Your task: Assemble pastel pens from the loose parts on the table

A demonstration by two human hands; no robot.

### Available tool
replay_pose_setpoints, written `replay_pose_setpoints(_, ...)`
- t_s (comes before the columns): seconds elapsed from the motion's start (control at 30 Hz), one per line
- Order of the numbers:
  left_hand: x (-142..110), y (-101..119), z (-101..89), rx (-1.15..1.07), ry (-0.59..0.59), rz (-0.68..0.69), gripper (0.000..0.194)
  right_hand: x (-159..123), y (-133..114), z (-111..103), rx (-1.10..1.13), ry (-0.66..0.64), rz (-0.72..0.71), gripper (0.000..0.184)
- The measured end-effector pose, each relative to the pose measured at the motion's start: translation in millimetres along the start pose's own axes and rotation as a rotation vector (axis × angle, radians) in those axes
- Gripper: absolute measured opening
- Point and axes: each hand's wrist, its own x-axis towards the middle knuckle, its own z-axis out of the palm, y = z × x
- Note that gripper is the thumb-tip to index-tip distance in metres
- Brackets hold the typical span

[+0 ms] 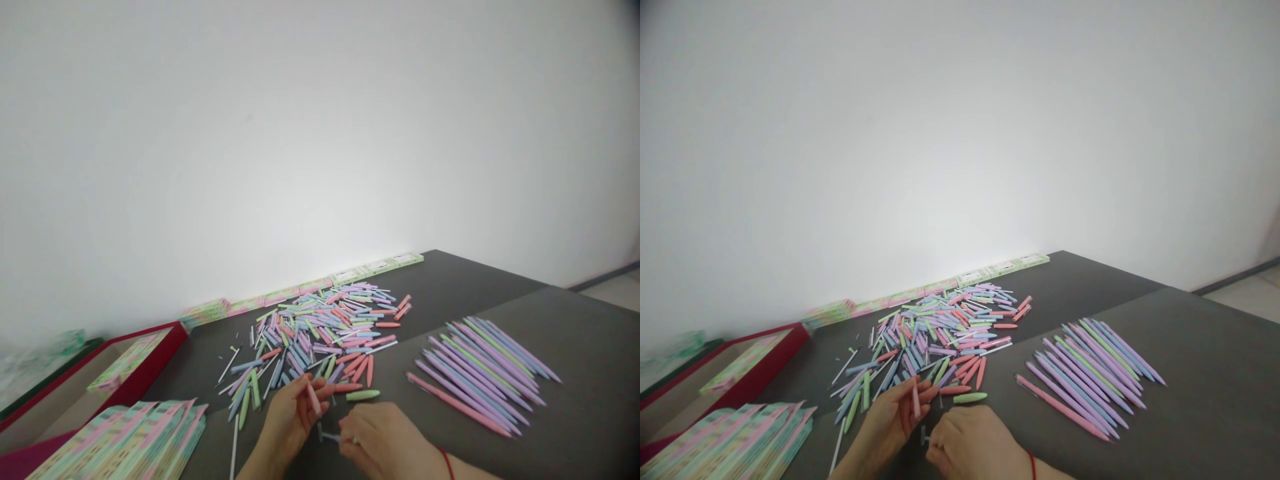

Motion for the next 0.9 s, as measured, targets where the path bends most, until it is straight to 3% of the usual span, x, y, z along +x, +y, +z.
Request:
replay_pose_setpoints(0.1,-3.4,-4.3,4.6,-0.053,0.005,0.082,0.012,2.0,2.2,5.6,0.170,0.020,0.272,0.029)
replay_pose_setpoints(0.17,-5.5,-8.6,7.0,-0.085,-0.004,0.126,0.014,2.8,4.3,10.0,0.248,0.029,0.356,0.028)
replay_pose_setpoints(0.53,-12.8,-30.8,14.8,-0.157,-0.020,0.198,0.019,5.8,10.7,21.1,0.306,0.017,0.441,0.029)
replay_pose_setpoints(0.67,-15.0,-32.4,14.1,-0.160,-0.076,0.248,0.015,5.4,12.3,20.6,0.370,-0.008,0.453,0.034)
replay_pose_setpoints(0.77,-13.5,-32.2,11.0,-0.170,-0.168,0.341,0.002,3.0,20.1,25.2,0.540,0.013,0.506,0.044)
replay_pose_setpoints(0.9,-9.5,-31.2,7.5,-0.150,-0.274,0.407,0.034,0.4,33.9,38.6,0.893,0.089,0.629,0.050)
